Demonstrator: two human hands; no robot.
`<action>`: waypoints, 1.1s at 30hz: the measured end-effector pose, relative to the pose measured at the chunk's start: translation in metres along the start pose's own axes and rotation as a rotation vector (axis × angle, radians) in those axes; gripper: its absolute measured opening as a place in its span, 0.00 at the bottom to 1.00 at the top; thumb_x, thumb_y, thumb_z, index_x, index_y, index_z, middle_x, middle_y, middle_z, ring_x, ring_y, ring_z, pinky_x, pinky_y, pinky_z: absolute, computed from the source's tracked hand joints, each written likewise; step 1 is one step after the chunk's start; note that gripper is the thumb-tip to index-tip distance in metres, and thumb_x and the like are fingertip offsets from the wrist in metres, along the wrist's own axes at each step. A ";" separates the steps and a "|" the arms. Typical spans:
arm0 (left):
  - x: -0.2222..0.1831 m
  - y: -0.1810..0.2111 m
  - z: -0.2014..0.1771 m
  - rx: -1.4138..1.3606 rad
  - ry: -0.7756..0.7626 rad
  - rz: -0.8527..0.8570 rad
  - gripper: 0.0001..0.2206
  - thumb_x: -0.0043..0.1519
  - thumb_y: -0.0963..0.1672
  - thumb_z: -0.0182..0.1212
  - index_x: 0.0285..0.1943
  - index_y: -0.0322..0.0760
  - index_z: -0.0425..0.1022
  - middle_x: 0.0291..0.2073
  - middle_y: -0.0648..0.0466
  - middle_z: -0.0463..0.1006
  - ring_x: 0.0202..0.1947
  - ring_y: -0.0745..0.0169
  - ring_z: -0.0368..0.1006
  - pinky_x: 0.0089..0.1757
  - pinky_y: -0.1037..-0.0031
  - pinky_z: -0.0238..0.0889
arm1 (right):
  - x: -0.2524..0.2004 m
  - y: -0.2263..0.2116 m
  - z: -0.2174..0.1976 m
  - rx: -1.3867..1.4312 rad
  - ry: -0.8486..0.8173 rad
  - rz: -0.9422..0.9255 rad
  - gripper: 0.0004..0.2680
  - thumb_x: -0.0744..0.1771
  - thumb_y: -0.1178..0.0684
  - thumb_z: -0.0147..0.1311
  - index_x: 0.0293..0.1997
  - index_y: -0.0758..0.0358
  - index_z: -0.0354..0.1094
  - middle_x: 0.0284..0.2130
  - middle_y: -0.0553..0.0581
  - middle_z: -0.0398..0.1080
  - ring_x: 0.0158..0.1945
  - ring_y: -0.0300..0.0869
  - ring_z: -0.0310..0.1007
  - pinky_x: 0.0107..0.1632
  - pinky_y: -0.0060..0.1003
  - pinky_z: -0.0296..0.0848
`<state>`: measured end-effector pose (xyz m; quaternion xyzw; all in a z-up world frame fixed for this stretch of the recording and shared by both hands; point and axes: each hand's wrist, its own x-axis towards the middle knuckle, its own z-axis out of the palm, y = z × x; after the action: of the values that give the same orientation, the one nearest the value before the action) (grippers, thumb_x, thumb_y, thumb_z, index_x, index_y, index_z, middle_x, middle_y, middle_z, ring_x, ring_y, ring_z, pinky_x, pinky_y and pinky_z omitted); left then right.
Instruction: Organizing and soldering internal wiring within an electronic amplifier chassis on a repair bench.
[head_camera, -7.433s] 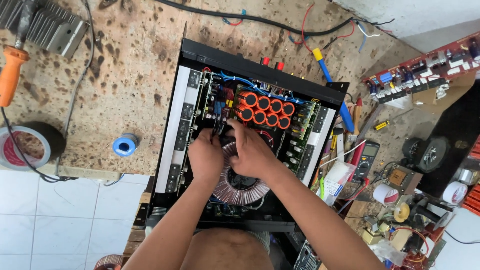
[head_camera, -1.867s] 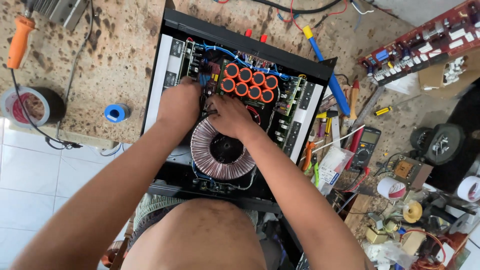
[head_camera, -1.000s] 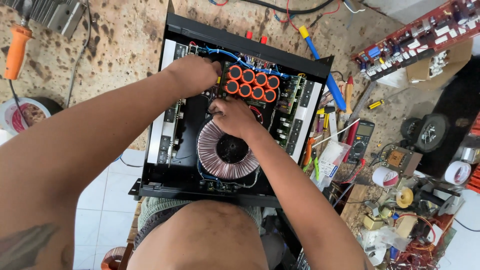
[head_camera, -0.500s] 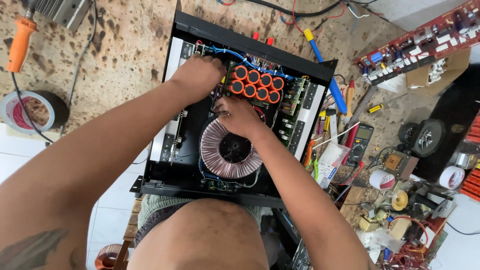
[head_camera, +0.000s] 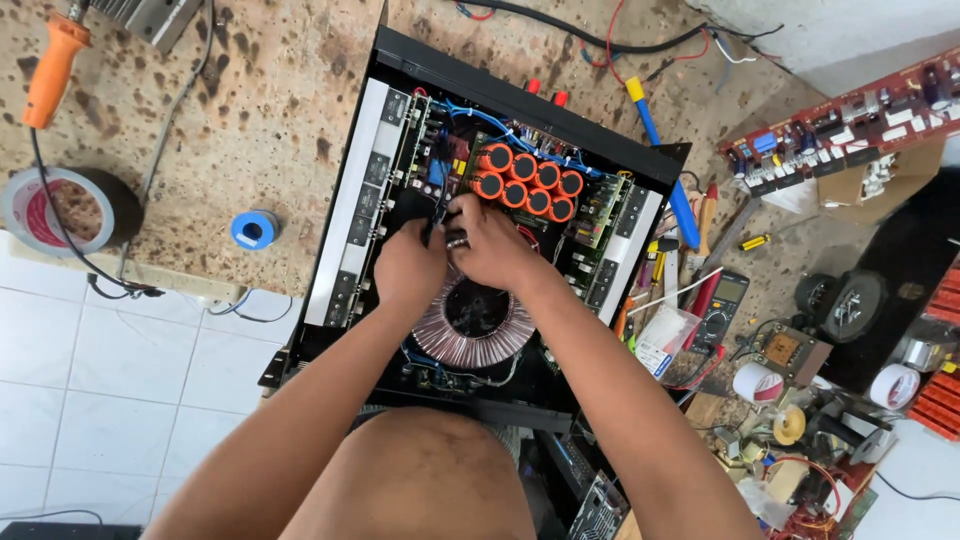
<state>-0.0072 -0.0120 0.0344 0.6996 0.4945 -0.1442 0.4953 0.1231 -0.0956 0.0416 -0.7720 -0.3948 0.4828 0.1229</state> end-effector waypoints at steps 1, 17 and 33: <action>-0.001 0.006 -0.005 -0.004 0.000 0.000 0.23 0.69 0.51 0.52 0.65 0.32 0.73 0.50 0.41 0.80 0.53 0.39 0.77 0.50 0.50 0.72 | -0.004 -0.005 -0.003 -0.003 -0.001 0.000 0.22 0.64 0.56 0.48 0.66 0.61 0.49 0.53 0.68 0.73 0.60 0.64 0.70 0.59 0.62 0.71; 0.013 -0.002 0.029 0.015 0.321 -0.236 0.16 0.67 0.50 0.57 0.50 0.38 0.84 0.36 0.44 0.85 0.43 0.39 0.81 0.42 0.50 0.74 | -0.106 0.037 0.072 0.644 0.968 0.167 0.19 0.67 0.65 0.39 0.68 0.71 0.49 0.62 0.79 0.60 0.69 0.69 0.56 0.69 0.61 0.56; 0.034 -0.020 0.060 -0.400 0.463 -0.250 0.11 0.67 0.42 0.62 0.29 0.44 0.75 0.25 0.64 0.84 0.29 0.82 0.77 0.37 0.78 0.73 | -0.138 0.082 0.206 1.606 0.769 0.513 0.31 0.63 0.55 0.48 0.78 0.55 0.41 0.68 0.56 0.62 0.63 0.41 0.66 0.41 0.34 0.64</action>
<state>0.0099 -0.0433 -0.0284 0.5364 0.6945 0.0588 0.4759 -0.0406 -0.2895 -0.0190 -0.6260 0.3090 0.3345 0.6330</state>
